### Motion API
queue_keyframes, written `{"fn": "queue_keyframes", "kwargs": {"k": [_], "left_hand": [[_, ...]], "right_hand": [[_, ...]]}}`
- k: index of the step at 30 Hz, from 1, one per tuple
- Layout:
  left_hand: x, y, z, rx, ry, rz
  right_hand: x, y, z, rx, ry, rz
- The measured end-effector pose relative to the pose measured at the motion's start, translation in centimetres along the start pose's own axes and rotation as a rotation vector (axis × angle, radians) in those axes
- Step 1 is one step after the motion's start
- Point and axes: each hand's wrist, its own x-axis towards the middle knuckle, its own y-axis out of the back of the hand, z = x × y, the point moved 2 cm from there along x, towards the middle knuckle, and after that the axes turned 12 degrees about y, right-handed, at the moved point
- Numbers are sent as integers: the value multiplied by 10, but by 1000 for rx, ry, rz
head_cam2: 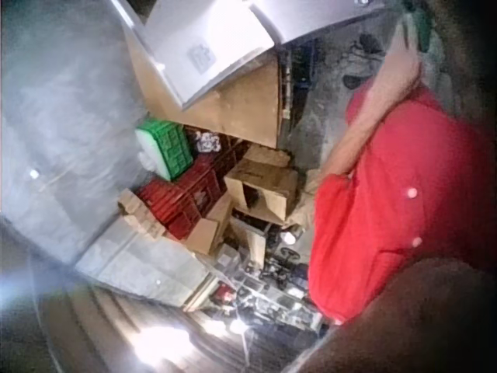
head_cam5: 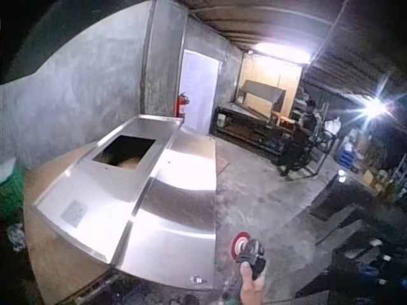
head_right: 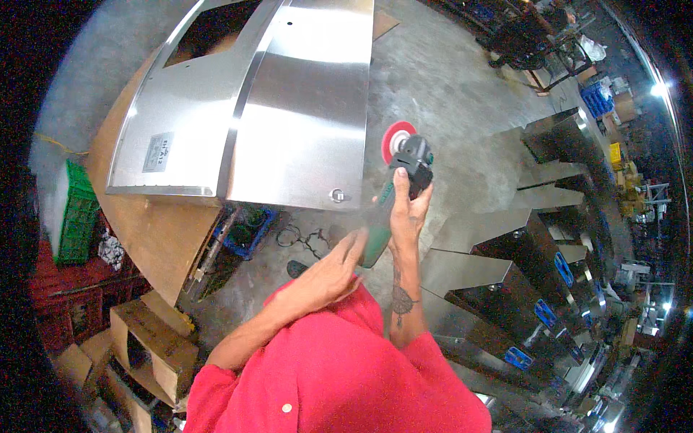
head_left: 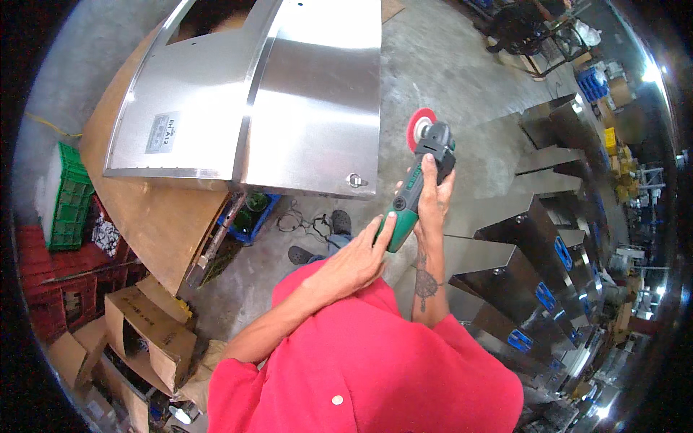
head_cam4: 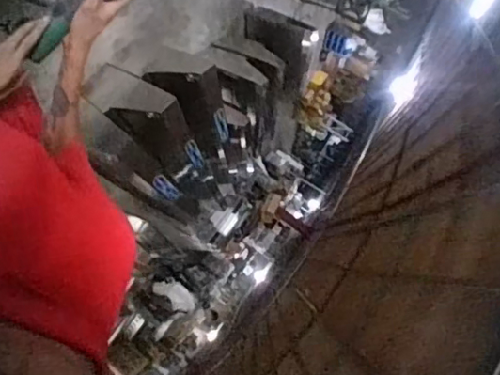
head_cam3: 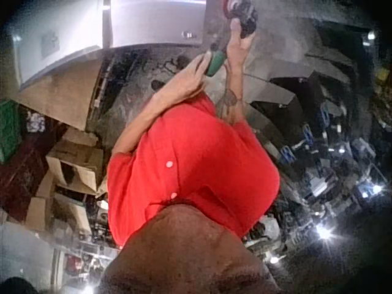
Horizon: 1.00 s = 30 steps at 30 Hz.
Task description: The person uses a handheld angle grinder with a polishing pad to smooth and polish the surface of a large stainless steel panel. They move the tool across the panel's face and edges, repositioning the panel as needed to access different areas.
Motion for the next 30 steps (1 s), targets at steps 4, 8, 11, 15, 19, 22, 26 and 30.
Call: {"fn": "queue_keyframes", "kwargs": {"k": [4, 8, 11, 15, 19, 22, 26, 30], "left_hand": [[10, -15, -25, 143, -66, 82], [15, -20, -23, 142, -6, 64], [18, -22, -25, 60, 51, 104], [28, 37, -37, 215, -1, 7], [75, 123, -97, 868, 465, 788], [90, 165, -138, 840, 771, 979], [89, 170, -137, 701, 822, 974], [80, 169, -160, 948, 730, 946]], "right_hand": [[1, 6, 16, 18, -23, 96], [-2, 11, 20, 24, -95, 173], [-2, 6, 20, 47, -105, 209], [5, 18, 17, 42, -108, 162], [9, 15, 14, 43, -97, 87], [11, 8, 7, 36, -142, 104], [33, -5, 23, -19, -143, 69], [51, -19, 24, 4, -159, 31]]}}
